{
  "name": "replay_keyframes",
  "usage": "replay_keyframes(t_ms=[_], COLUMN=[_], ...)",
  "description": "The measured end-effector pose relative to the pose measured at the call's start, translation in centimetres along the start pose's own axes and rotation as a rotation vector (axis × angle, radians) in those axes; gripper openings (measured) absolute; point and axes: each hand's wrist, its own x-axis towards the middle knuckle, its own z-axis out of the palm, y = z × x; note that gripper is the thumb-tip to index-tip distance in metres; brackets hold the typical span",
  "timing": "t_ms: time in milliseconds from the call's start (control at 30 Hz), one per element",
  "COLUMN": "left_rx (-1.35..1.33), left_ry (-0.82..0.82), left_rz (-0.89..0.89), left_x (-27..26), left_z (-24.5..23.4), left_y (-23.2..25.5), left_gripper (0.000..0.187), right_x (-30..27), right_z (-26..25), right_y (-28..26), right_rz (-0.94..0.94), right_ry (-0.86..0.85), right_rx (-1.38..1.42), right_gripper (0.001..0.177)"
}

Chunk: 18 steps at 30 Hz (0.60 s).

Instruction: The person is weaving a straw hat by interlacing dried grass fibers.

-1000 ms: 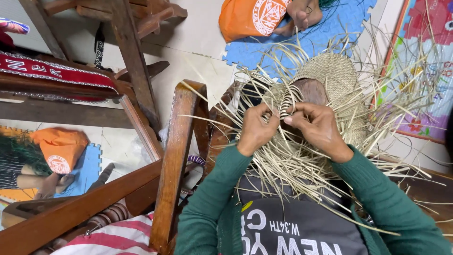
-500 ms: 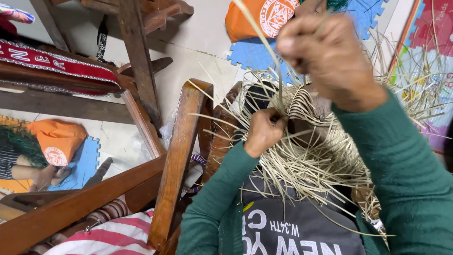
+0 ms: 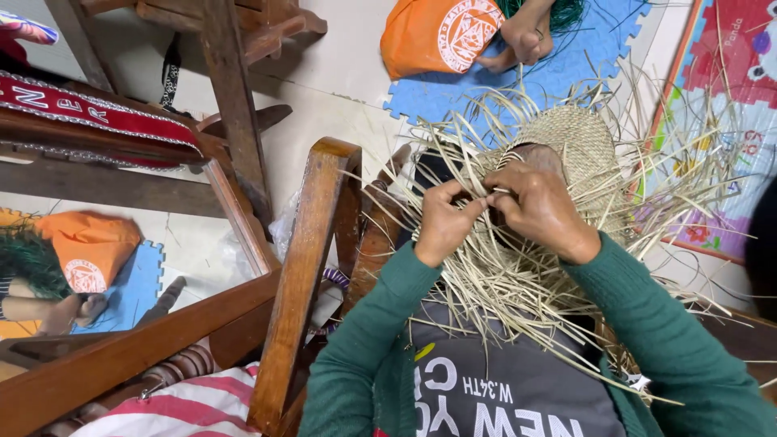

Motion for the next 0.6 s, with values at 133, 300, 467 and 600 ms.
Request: replay_keyframes(t_ms=[133,300,467,600], left_rx=[0.074,0.213,0.232,0.153], left_ry=[0.138,0.050,-0.133,-0.200], left_rz=[0.224,0.079,-0.063,-0.107], left_x=[-0.4,0.5,2.4,2.7], left_z=[0.4,-0.7,-1.9,-2.4], left_y=[-2.7,-1.1,-2.1,-1.1], left_gripper=[0.019,0.012,0.028,0.028], right_x=[0.1,-0.3,0.9,0.5], right_z=[0.4,1.2,0.0,3.0], right_y=[1.0,2.6,3.6,-1.1], right_rz=[0.008,0.009,0.020,-0.127], right_ry=[-0.078,-0.064,-0.352,-0.360], right_rx=[0.038,0.158,0.368,0.359], right_gripper=[0.010,0.009,0.014,0.010])
